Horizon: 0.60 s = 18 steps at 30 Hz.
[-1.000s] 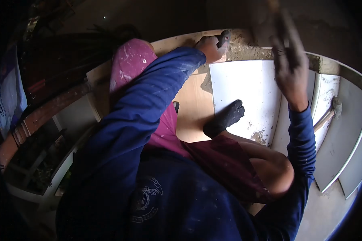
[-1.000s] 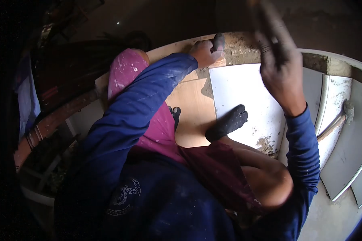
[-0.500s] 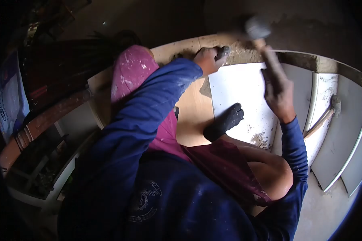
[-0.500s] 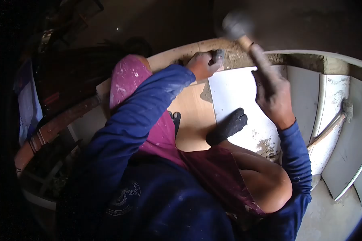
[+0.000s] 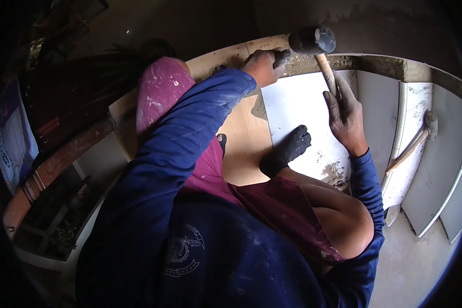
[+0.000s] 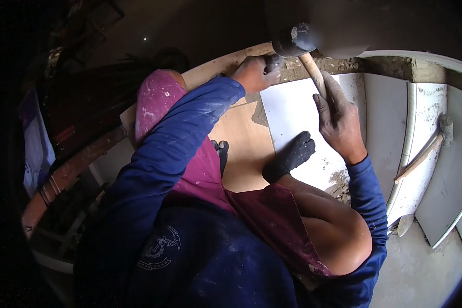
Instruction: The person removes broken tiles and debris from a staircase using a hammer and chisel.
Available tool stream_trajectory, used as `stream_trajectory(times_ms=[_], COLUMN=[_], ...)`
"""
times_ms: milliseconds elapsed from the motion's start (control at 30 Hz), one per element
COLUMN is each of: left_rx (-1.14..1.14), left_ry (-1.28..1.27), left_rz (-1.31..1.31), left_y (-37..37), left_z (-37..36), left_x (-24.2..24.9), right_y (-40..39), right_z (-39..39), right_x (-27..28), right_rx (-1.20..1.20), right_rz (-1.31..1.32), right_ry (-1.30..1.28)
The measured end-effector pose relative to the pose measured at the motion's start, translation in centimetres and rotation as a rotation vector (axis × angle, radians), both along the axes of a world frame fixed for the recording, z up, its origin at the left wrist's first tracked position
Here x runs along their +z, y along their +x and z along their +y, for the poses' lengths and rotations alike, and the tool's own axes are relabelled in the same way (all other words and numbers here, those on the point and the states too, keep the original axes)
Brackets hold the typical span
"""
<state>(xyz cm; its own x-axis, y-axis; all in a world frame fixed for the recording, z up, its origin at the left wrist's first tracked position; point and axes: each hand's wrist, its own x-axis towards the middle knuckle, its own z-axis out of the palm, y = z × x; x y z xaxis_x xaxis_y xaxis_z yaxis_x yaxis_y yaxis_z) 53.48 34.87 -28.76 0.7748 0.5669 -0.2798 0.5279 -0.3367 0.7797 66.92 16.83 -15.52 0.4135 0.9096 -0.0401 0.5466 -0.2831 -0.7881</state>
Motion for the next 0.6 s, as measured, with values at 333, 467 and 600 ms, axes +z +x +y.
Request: stream_trajectory(times_ms=[333, 467, 600], left_rx=[-0.048, -0.067, -0.063], left_ry=[-0.105, -0.082, -0.072], left_rz=[0.106, 0.038, 0.015], left_y=[-0.3, -0.5, -1.2], left_z=[0.4, 0.1, -0.6], left_x=[1.4, -0.6, -2.7], right_y=[0.2, 0.6, -0.1], right_z=[1.3, 2.1, 2.3], right_x=[2.3, 5.1, 5.3], right_rx=[-0.137, -0.07, -0.125], right_rz=[0.221, 0.238, 0.195], right_ry=[0.081, 0.038, 0.191])
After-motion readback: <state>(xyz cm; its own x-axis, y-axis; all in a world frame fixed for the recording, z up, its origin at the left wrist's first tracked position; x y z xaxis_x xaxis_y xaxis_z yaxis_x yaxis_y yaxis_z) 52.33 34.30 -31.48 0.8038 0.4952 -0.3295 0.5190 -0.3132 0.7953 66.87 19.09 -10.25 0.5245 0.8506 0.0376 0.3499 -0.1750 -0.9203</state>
